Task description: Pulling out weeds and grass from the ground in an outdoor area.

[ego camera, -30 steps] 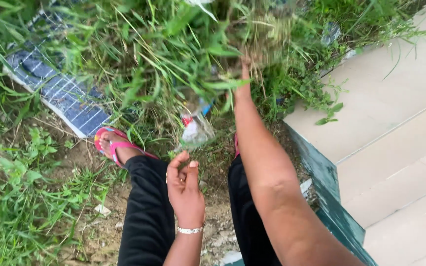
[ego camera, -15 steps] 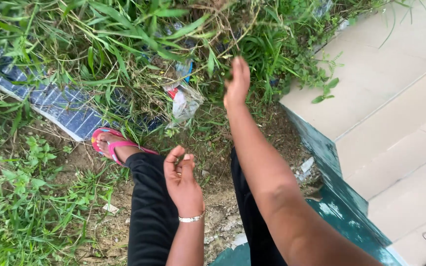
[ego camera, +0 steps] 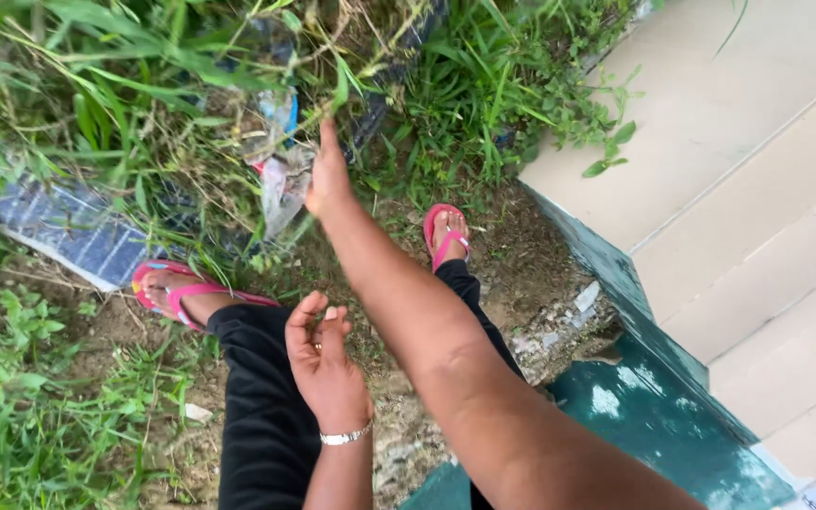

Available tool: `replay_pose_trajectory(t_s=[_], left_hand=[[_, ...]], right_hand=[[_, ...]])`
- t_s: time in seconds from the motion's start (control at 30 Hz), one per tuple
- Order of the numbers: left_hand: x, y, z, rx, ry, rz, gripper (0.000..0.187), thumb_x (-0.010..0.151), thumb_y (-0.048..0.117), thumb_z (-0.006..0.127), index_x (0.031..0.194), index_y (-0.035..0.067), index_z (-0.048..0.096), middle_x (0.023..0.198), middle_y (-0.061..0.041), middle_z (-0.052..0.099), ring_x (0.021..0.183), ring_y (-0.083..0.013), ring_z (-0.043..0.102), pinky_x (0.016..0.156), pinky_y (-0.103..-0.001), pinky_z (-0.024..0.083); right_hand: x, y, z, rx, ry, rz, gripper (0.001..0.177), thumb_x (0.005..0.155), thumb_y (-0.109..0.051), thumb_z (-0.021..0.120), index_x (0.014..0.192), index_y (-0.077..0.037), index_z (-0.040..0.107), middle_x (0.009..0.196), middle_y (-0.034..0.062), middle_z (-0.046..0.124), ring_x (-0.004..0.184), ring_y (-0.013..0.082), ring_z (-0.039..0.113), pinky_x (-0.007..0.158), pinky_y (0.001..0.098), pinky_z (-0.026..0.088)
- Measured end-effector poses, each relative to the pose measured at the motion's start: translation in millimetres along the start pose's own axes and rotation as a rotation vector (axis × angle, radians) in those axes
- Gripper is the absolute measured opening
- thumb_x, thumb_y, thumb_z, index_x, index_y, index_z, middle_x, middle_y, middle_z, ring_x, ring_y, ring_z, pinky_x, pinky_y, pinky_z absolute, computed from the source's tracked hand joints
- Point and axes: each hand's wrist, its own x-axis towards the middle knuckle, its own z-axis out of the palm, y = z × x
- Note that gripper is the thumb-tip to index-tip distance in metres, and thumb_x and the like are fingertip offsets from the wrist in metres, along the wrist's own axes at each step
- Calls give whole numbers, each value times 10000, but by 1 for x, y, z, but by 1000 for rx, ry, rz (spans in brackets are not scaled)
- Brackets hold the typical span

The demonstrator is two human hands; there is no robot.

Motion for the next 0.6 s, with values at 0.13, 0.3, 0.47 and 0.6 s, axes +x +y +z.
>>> replay_pose_trajectory(t_s=[0.13,0.3,0.47,0.6], left_hand=[[-7,-13,3,21,-49,30,282,1011,39,595,1292,22,579,1216,-54,629,1005,-132,637,859,-272,523],[-17,-26,10,69,-61,23,283,1003,41,599,1285,29,577,1228,-45,636,1013,-129,651,867,-262,524],[-20,-54,14,76,-107,6,265,1011,45,615,1275,21,611,1144,-34,653,974,-106,633,841,-255,517],[-27,-63,22,74,-107,-13,249,1011,48,626,1258,15,618,1120,-33,666,959,-103,629,826,-253,502]], right_hand=[[-55,-51,-45,-610,-21,-101,751,939,-590,505,1554,-176,376,1434,113,529,1219,308,562,993,573,467],[-16,-100,-151,-1013,82,-587,410,919,-224,723,1297,-89,642,1127,98,741,1020,283,699,904,453,576],[-20,-113,-177,-2071,-271,-1112,209,909,-80,652,1105,-57,723,1122,137,718,1083,321,640,979,479,516],[-74,-78,-142,-2383,-624,-813,266,945,-131,632,1195,-85,710,1233,133,665,1214,339,580,1044,519,488]])
